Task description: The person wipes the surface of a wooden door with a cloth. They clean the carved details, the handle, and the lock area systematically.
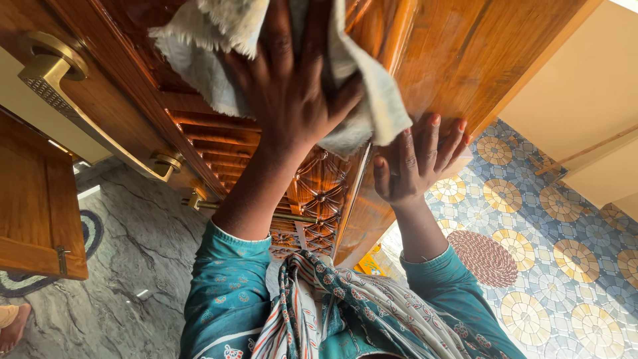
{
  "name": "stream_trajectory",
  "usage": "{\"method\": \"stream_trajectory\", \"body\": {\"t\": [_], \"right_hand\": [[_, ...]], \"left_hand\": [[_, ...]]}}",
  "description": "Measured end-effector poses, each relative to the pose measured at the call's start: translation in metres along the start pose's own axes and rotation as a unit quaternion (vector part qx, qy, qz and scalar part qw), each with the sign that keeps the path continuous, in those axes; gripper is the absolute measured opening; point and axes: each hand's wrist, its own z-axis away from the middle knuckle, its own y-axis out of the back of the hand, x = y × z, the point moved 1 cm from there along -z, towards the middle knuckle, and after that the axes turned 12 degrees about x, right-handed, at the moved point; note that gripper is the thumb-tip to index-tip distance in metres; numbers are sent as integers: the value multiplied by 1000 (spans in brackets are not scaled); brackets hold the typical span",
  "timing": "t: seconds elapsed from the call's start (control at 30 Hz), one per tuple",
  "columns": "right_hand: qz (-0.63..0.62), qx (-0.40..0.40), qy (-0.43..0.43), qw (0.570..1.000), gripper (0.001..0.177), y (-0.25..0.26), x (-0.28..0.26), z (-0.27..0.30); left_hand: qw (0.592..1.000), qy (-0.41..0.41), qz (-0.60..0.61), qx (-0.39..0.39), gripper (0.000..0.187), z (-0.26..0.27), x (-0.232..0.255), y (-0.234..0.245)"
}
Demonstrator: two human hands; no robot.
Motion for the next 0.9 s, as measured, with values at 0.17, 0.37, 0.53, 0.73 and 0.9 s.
{"method": "stream_trajectory", "body": {"t": [0.17,0.37,0.53,0.73,0.9], "right_hand": [[21,2,-10,1000,52,-3,-4,0],[30,6,-15,999,50,-5,-8,-2],[33,9,-18,999,47,-7,-15,-2],[6,-12,-39,999,48,-11,-38,7],[-80,5,-40,996,47,-19,-62,7]], "left_hand": [[996,7,-3,90,79,52,-40,-35],[991,-1,59,121,77,130,-81,-90],[987,-3,95,127,77,202,-105,-132],[975,-51,187,109,78,247,-102,-134],[930,-131,320,126,80,232,-86,-93]]}}
